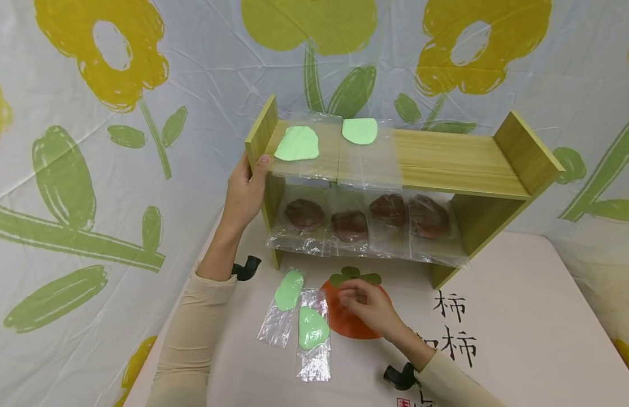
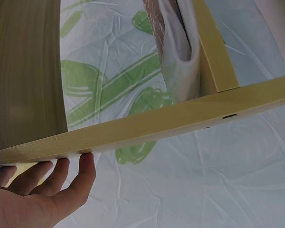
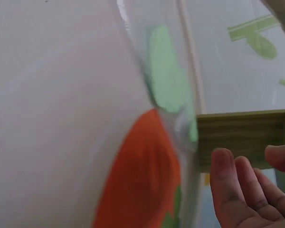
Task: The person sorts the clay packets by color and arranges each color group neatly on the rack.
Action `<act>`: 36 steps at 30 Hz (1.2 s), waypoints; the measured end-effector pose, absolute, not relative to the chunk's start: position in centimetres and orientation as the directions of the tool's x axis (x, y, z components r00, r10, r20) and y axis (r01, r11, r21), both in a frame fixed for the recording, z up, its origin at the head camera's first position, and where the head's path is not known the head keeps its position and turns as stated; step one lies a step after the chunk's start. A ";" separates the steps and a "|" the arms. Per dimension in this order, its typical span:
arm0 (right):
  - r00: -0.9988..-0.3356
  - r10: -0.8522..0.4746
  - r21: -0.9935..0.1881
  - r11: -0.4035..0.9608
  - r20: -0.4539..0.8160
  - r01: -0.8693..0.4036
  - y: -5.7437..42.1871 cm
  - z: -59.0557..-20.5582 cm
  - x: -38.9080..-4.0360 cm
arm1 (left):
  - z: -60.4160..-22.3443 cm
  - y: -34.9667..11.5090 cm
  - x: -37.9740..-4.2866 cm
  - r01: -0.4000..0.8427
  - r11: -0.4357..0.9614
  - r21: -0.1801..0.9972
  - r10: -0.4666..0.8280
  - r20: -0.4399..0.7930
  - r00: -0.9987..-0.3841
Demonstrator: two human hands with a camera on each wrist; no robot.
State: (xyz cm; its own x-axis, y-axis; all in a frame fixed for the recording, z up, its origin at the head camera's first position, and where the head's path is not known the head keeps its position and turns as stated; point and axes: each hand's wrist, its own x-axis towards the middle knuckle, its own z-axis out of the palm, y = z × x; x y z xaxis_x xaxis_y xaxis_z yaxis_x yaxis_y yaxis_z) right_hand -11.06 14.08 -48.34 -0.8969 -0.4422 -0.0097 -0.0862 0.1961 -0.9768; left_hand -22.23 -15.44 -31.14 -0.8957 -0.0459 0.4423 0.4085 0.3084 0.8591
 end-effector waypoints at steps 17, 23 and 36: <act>-0.911 -0.357 -0.919 0.391 -0.208 0.056 9.9 -52.5 -12.7 | -31.3 -15.5 -22.5 0.424 0.300 0.854 -0.041 0.456 -0.889; -0.902 -0.380 -0.828 0.558 -0.204 -0.048 9.3 -52.4 -12.9 | -31.3 -15.4 -22.5 0.418 0.299 0.858 -0.044 0.450 -0.892; -0.900 -0.412 -0.879 0.471 -0.141 -0.078 9.7 -52.5 -12.3 | -31.3 -15.4 -22.5 0.419 0.288 0.861 -0.042 0.449 -0.893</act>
State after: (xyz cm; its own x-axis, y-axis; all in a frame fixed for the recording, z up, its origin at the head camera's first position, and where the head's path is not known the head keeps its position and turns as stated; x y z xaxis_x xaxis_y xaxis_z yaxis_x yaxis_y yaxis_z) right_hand -12.26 9.72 -52.50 -0.9002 -0.4121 -0.1411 -0.0776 0.4706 -0.8789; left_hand -22.53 -15.43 -31.27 -0.8927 -0.0424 0.4486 0.4190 0.2882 0.8611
